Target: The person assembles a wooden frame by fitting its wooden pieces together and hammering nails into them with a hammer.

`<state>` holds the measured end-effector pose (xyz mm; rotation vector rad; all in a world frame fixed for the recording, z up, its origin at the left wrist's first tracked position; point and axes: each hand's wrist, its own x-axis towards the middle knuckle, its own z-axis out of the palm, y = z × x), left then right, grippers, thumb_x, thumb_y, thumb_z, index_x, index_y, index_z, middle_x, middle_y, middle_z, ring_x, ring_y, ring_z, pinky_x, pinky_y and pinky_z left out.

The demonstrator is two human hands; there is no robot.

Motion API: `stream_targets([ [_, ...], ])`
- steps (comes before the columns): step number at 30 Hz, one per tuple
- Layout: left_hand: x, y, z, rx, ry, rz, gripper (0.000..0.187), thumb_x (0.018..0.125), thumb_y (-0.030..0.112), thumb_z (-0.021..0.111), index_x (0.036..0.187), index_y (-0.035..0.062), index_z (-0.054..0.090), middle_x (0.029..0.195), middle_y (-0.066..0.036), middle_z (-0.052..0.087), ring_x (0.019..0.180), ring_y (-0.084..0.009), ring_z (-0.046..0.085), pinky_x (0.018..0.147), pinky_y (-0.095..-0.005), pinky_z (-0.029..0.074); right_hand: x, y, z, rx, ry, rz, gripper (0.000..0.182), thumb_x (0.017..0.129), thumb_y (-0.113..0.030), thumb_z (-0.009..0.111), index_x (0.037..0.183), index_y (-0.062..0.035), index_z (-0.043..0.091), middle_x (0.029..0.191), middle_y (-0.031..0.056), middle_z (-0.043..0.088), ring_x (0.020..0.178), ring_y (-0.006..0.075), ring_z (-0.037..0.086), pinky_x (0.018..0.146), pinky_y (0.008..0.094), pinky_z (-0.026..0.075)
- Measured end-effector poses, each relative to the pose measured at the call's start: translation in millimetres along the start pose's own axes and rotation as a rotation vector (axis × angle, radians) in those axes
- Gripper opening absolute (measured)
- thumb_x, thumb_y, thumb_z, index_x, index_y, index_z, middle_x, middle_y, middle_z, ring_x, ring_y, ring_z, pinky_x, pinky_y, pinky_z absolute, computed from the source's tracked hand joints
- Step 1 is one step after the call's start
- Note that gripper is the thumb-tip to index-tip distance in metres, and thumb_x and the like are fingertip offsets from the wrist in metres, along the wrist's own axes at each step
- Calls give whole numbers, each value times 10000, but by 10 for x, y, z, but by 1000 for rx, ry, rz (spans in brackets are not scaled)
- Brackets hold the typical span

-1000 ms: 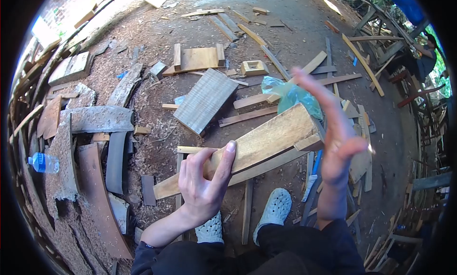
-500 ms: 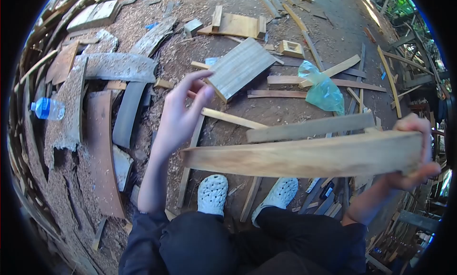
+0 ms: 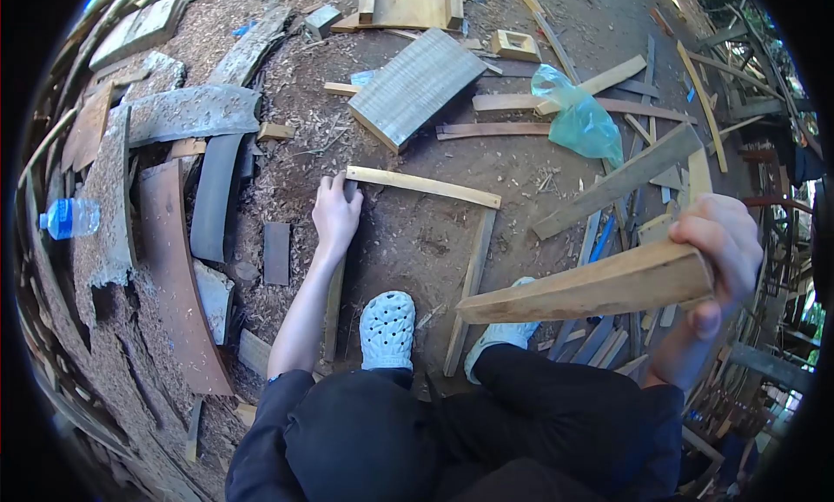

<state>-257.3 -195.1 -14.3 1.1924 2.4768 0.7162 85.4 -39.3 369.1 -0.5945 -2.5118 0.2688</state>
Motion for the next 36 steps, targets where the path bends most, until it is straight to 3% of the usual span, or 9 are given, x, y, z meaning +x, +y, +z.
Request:
stream_targets([
  [8, -37, 102, -334, -665, -81, -256, 569, 926, 166, 798, 1371, 6, 481, 1059, -105, 716, 893, -193, 690, 790, -335, 565, 21, 243, 27, 107, -35, -470, 775, 993, -718, 490, 844, 21, 669, 632, 100, 603, 437, 178, 477, 458, 321, 318],
  [10, -15, 122, -486, -750, -114, -251, 603, 923, 194, 816, 1395, 1, 494, 954, -44, 673, 788, -114, 645, 708, -267, 539, -30, 201, 21, 142, -56, -468, 719, 1001, -677, 526, 927, 22, 678, 655, 105, 616, 438, 161, 454, 445, 311, 280],
  [12, 40, 152, -708, -1050, -573, -437, 568, 937, 204, 809, 1388, 8, 524, 875, -15, 640, 714, -78, 631, 644, -235, 515, -107, 160, 18, 91, -25, -436, 752, 1002, -703, 509, 995, 31, 672, 679, 113, 632, 431, 165, 442, 446, 305, 276],
  [18, -184, 585, -1165, -1210, -492, -293, 473, 931, 166, 780, 1297, -4, 535, 815, -21, 621, 490, -100, 599, 436, -225, 509, -378, 270, 238, 45, 324, -277, 985, 960, -865, 293, 1060, 45, 655, 590, 29, 504, 461, 158, 402, 481, 326, 287],
  [22, -286, 938, -1768, -1304, -390, -91, 671, 812, 228, 829, 1285, -50, 444, 730, -75, 602, 424, -124, 557, 376, -236, 488, -511, 428, 215, 96, 454, -68, 790, 1047, -679, 298, 1047, 29, 649, 776, 105, 553, 712, 198, 508, 682, 391, 418],
  [24, -316, 1011, -2026, -1291, -320, -27, 740, 772, 224, 833, 1314, -61, 417, 733, -67, 592, 412, -142, 557, 368, -247, 496, -650, 585, 75, 60, 417, -17, 604, 1046, -495, 327, 1048, 14, 651, 1109, 241, 644, 1080, 268, 600, 960, 468, 461],
  [27, -395, 1041, -2395, -1318, -130, 151, 729, 788, 210, 832, 1317, -65, 412, 856, -124, 602, 426, -174, 573, 355, -262, 495, -546, 440, 73, 432, 871, 500, 479, 1022, -415, 390, 1047, -20, 661, 1661, 267, 344, 1600, 353, 213, 1284, 500, 227],
  [32, -388, 1052, -3030, -1231, 38, 700, 596, 1006, 126, 681, 1404, -106, 303, 866, -148, 581, 524, -167, 573, 351, -231, 476, -868, 630, -155, 374, 958, 584, 562, 1015, -405, 392, 1294, 27, 619, 1697, 219, 296, 1598, 309, 226, 1305, 470, 187],
  [36, -332, 1104, -3606, -709, 311, 647, 588, 1069, 511, 539, 1169, -69, 536, 815, -94, 521, 578, -114, 514, 492, -209, 446, -958, 628, -164, 609, 1112, 606, 722, 1004, -425, 373, 1528, 68, 434, 1721, 208, 244, 1614, 278, 185, 1312, 465, 171],
])
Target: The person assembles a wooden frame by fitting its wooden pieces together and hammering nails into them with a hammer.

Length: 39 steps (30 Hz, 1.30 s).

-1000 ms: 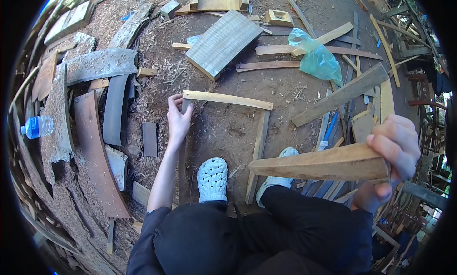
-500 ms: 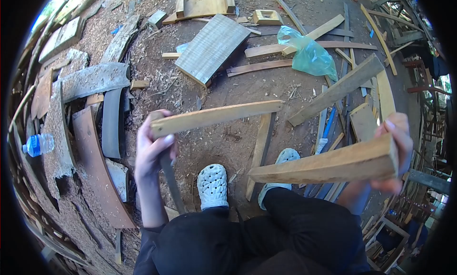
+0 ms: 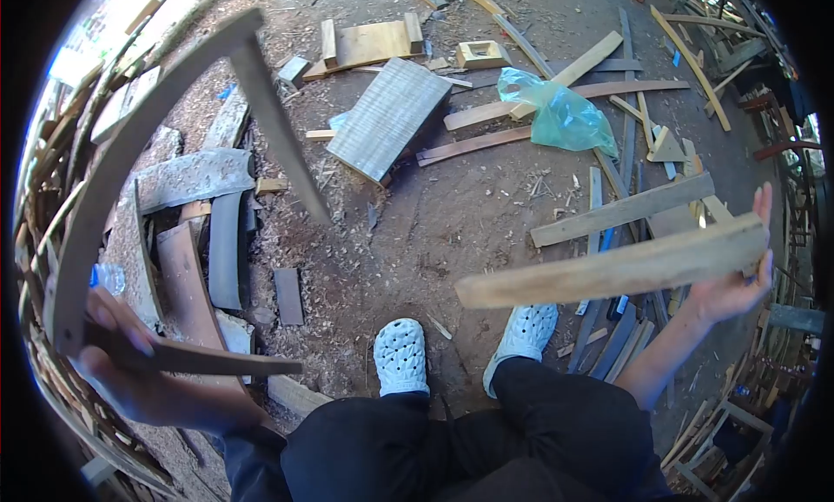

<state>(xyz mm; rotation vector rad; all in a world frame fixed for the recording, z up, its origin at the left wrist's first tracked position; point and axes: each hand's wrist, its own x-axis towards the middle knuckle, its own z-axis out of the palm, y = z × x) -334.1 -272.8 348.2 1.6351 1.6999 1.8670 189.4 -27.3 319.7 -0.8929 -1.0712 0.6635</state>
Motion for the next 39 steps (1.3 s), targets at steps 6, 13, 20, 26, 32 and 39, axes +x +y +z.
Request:
stream_targets([
  [6, 403, -199, 106, 360, 145, 36, 637, 1050, 518, 554, 1380, -27, 552, 921, -110, 707, 731, -144, 709, 603, -236, 587, 229, -8, -713, 311, -219, 62, 804, 912, -304, 515, 1571, 109, 313, 1740, 274, -27, 1624, 399, -52, 1292, 628, -32],
  [13, 238, -1255, 1176, 808, -129, 225, 642, 781, 336, 895, 1220, -15, 585, 977, -150, 770, 803, -225, 777, 652, -325, 662, 713, -41, -1436, 398, -550, 500, 580, 1025, -316, 596, 1448, 68, 497, 1700, 365, -4, 1608, 450, 47, 1259, 685, 192],
  [20, -189, -2890, 1784, 1145, -383, 150, 612, 900, 620, 664, 1068, 37, 586, 820, -77, 658, 702, -208, 728, 540, -313, 564, 726, -293, -1933, -58, -479, 577, 551, 1104, -450, 493, 1447, -20, 527, 1622, 248, 381, 1459, 428, 464, 993, 476, 599],
  [26, -272, -3474, 2062, 1234, -345, 59, 482, 985, 553, 615, 1053, 76, 628, 821, -68, 668, 722, -228, 720, 567, -362, 544, 557, -198, -2068, -375, 202, 466, 550, 1094, -490, 523, 1395, -34, 589, 1242, 164, 653, 1088, 248, 712, 886, 341, 602],
  [32, 182, -3340, 2483, 1004, -278, 78, 742, 966, 667, 599, 1382, 52, 608, 1128, -187, 707, 1095, -336, 671, 958, -464, 496, 155, -113, -1890, -389, 60, 300, 548, 1083, -484, 546, 1421, -53, 572, 1117, 129, 663, 917, 194, 682, 821, 323, 592],
  [39, 772, -3895, 3078, 901, -950, -480, 894, 900, 794, 579, 1274, -14, 648, 1184, -288, 725, 1132, -425, 705, 970, -512, 550, -92, 41, -1987, -517, 177, 64, 419, 1082, -301, 597, 1412, -59, 507, 798, 62, 598, 665, 131, 571, 597, 253, 482],
])
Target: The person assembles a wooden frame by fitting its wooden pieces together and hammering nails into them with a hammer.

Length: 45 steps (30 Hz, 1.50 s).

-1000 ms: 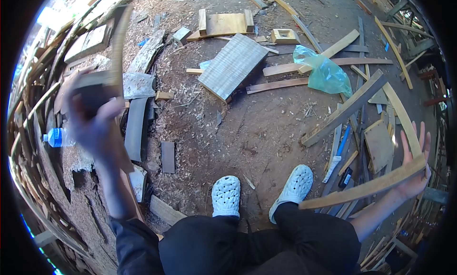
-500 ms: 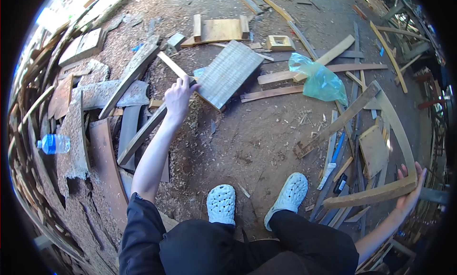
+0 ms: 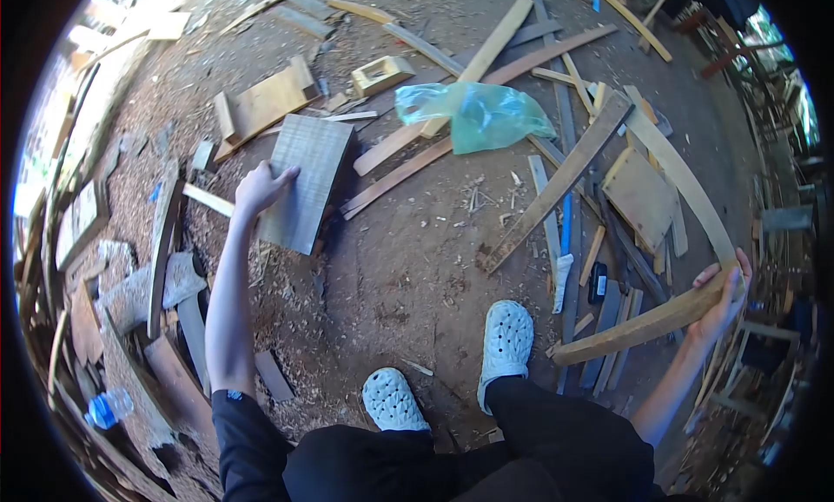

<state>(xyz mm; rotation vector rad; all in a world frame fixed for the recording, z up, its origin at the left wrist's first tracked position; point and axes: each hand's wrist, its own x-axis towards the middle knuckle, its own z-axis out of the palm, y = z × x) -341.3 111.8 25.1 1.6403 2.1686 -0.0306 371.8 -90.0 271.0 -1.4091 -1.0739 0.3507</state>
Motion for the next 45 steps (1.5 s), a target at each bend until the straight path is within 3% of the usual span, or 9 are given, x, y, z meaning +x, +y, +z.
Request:
stream_targets([
  [6, -325, 13, -48, -703, -17, 233, 349, 1041, 315, 691, 993, -26, 632, 784, -39, 630, 760, -89, 550, 696, -305, 488, -58, 34, -72, 136, 90, 67, 336, 1086, -271, 590, 1345, -62, 548, 777, 56, 550, 599, 89, 485, 542, 238, 411],
  [13, -720, 520, -534, -882, 222, 249, 326, 1096, 349, 602, 1117, 35, 689, 886, 37, 640, 803, -47, 532, 746, -223, 444, -115, -143, 69, 128, 63, 40, 348, 1091, -275, 573, 1358, -56, 528, 785, 61, 530, 608, 88, 480, 549, 231, 417],
  [16, -729, 792, -1202, -969, 312, -110, 506, 1070, 419, 623, 1254, -47, 693, 1034, -92, 746, 913, -142, 691, 858, -292, 547, -141, -202, 138, 99, 35, 23, 365, 1092, -289, 560, 1372, -58, 518, 806, 61, 534, 637, 84, 490, 574, 226, 416],
  [21, 829, -228, -1427, -1395, 474, -131, 469, 1027, 340, 698, 1195, -97, 662, 1119, -210, 727, 918, -277, 751, 761, -413, 629, -195, -270, 250, 64, 48, 10, 400, 1080, -300, 554, 1391, -56, 497, 827, 61, 535, 649, 86, 487, 579, 225, 404],
  [25, 1569, -384, -1398, -1706, 766, -189, 366, 1058, 94, 523, 1370, -82, 449, 1193, -265, 677, 1087, -416, 726, 856, -539, 682, -244, -246, 254, 67, 56, 12, 449, 1062, -334, 567, 1401, -55, 473, 823, 62, 529, 638, 95, 476, 580, 227, 390],
  [28, 1917, -652, -944, -1796, 527, 4, 348, 1050, -19, 411, 1380, -128, 377, 1268, -311, 636, 1072, -476, 718, 925, -529, 678, -278, -259, 285, 36, 98, 21, 447, 1057, -335, 574, 1393, -58, 476, 793, 58, 510, 631, 90, 465, 589, 224, 384],
  [33, 1349, 369, -157, -1091, 405, -72, 315, 1072, 276, 574, 1260, 25, 599, 1087, -170, 759, 850, -225, 777, 669, -354, 619, -327, -204, 230, 35, 100, 35, 414, 1073, -322, 550, 1392, -67, 485, 823, 61, 510, 650, 89, 449, 617, 231, 378],
  [38, 1025, 890, 621, 432, 492, 680, 584, 894, 133, 631, 1463, 48, 529, 1409, -127, 621, 1349, -268, 558, 1033, -456, 481, -396, -257, 350, -31, 158, 26, 437, 1064, -350, 553, 1380, -57, 485, 795, 56, 498, 644, 93, 453, 614, 232, 381],
  [45, 917, 1066, 846, 734, 615, 689, 274, 896, 157, 634, 1158, 81, 664, 1116, -99, 656, 1090, -257, 647, 953, -460, 501, -419, -252, 341, -23, 176, 77, 407, 1061, -312, 571, 1393, -92, 487, 833, 73, 530, 675, 116, 481, 661, 253, 440],
])
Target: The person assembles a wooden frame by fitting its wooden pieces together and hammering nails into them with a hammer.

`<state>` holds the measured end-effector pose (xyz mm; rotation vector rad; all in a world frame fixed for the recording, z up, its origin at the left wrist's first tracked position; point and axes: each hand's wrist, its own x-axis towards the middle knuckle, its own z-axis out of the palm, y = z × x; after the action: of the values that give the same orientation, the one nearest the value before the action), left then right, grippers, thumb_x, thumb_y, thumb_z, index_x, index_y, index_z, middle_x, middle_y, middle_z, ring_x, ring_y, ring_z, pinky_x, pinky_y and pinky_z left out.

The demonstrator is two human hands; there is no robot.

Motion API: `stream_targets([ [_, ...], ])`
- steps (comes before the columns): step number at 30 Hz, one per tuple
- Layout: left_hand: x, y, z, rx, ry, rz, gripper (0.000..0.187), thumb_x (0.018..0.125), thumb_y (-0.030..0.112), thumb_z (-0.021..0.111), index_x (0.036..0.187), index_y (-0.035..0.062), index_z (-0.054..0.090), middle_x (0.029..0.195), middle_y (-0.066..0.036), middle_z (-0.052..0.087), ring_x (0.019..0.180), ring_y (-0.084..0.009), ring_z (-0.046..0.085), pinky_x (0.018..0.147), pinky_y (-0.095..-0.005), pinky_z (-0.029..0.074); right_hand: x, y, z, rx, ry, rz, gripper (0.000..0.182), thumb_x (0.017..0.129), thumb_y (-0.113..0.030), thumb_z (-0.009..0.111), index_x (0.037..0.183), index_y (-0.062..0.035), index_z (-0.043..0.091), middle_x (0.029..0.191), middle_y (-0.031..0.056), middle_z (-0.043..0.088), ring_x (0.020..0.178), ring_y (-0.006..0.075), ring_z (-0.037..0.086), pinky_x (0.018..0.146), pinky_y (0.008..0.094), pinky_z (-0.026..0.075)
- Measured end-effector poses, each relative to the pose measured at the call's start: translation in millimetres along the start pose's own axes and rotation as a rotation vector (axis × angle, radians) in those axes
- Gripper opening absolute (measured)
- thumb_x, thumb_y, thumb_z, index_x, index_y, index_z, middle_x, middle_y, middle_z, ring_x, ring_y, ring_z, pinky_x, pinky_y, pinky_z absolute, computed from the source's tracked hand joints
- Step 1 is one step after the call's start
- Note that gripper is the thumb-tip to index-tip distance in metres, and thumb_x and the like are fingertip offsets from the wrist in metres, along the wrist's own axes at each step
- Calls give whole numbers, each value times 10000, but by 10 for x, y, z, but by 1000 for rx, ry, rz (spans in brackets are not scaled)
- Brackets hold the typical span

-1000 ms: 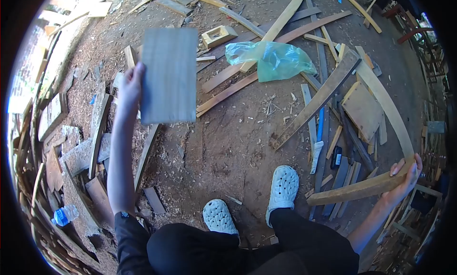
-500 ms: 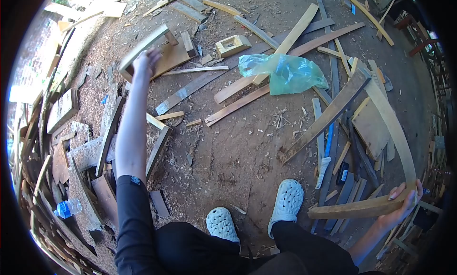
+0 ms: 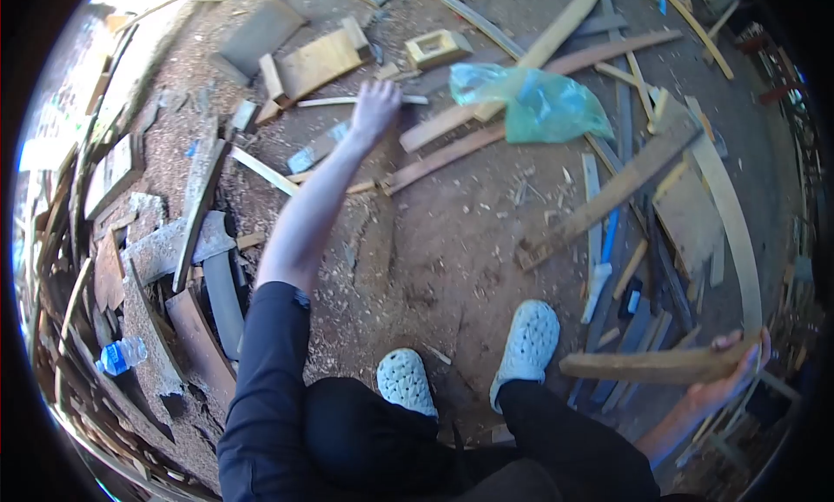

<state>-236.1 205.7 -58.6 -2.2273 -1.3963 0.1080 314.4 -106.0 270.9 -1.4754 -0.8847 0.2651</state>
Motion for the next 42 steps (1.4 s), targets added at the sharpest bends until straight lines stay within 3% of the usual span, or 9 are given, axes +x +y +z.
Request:
stream_targets([
  [5, -19, -119, -393, -519, 208, -208, 191, 951, 62, 561, 1133, 6, 572, 981, -182, 634, 998, -354, 666, 1113, -579, 410, -62, -68, -25, 12, 55, -15, 398, 1045, -270, 614, 1393, -122, 489, 793, 61, 548, 627, 108, 488, 611, 248, 452],
  [8, 95, 46, -1142, -959, 354, -462, 252, 984, 99, 624, 1204, -11, 574, 1092, -207, 696, 1025, -356, 702, 964, -448, 541, -111, -85, -51, 119, -95, -48, 378, 1039, -258, 620, 1360, -102, 494, 742, 54, 551, 585, 106, 494, 554, 248, 442],
  [11, 323, 318, -2255, -1327, 309, -411, 255, 1005, 194, 699, 1169, 9, 635, 1018, -170, 711, 972, -291, 730, 829, -364, 571, -218, -196, 40, 157, -120, -126, 362, 1026, -256, 628, 1319, -89, 495, 721, 57, 545, 558, 117, 518, 504, 241, 429],
  [13, 404, 483, -2831, -1367, 250, -294, 462, 941, 282, 827, 1298, 34, 670, 967, -18, 717, 823, -82, 608, 719, -277, 498, -300, -322, 180, 192, -165, -187, 387, 1015, -275, 639, 1319, -87, 491, 716, 61, 543, 552, 119, 520, 495, 243, 429],
  [15, 430, 623, -3378, -1582, 421, -194, 569, 855, 440, 877, 1203, 24, 706, 1018, -86, 740, 948, -140, 710, 770, -301, 567, -322, -374, 288, 249, -221, -294, 450, 984, -331, 657, 1317, -84, 482, 781, 89, 564, 543, 124, 533, 475, 246, 435],
  [26, -102, -60, -3941, -1389, 585, -563, 324, 869, 217, 897, 1070, 6, 756, 963, -53, 781, 830, -93, 701, 801, -245, 542, -236, -347, 1012, 592, -713, -546, 508, 925, -240, 706, 1347, -85, 470, 1156, 208, 524, 659, 160, 619, 566, 293, 528],
  [33, -1022, -326, -3745, -989, 532, -778, 334, 916, 235, 847, 1152, 8, 784, 1015, -111, 807, 897, -136, 749, 838, -303, 572, -647, -183, 1468, 635, -770, -649, 453, 868, -156, 728, 1218, -66, 455, 1152, 230, 589, 654, 127, 605, 621, 282, 552],
  [36, -1220, -412, -3619, -916, 492, -857, 387, 911, 293, 852, 1152, -2, 783, 1006, -107, 806, 880, -148, 747, 814, -315, 577, -972, -116, 1605, 768, -683, -293, 450, 731, -40, 760, 1123, -47, 538, 1066, 154, 620, 869, 157, 618, 771, 320, 520],
  [42, -1461, -565, -3420, -835, 445, -861, 446, 902, 373, 853, 1149, 7, 789, 995, -112, 807, 853, -155, 744, 788, -323, 572, -957, -132, 1812, 654, -768, -508, 482, 711, -16, 736, 1144, -53, 528, 1067, 170, 620, 734, 158, 589, 835, 374, 544],
])
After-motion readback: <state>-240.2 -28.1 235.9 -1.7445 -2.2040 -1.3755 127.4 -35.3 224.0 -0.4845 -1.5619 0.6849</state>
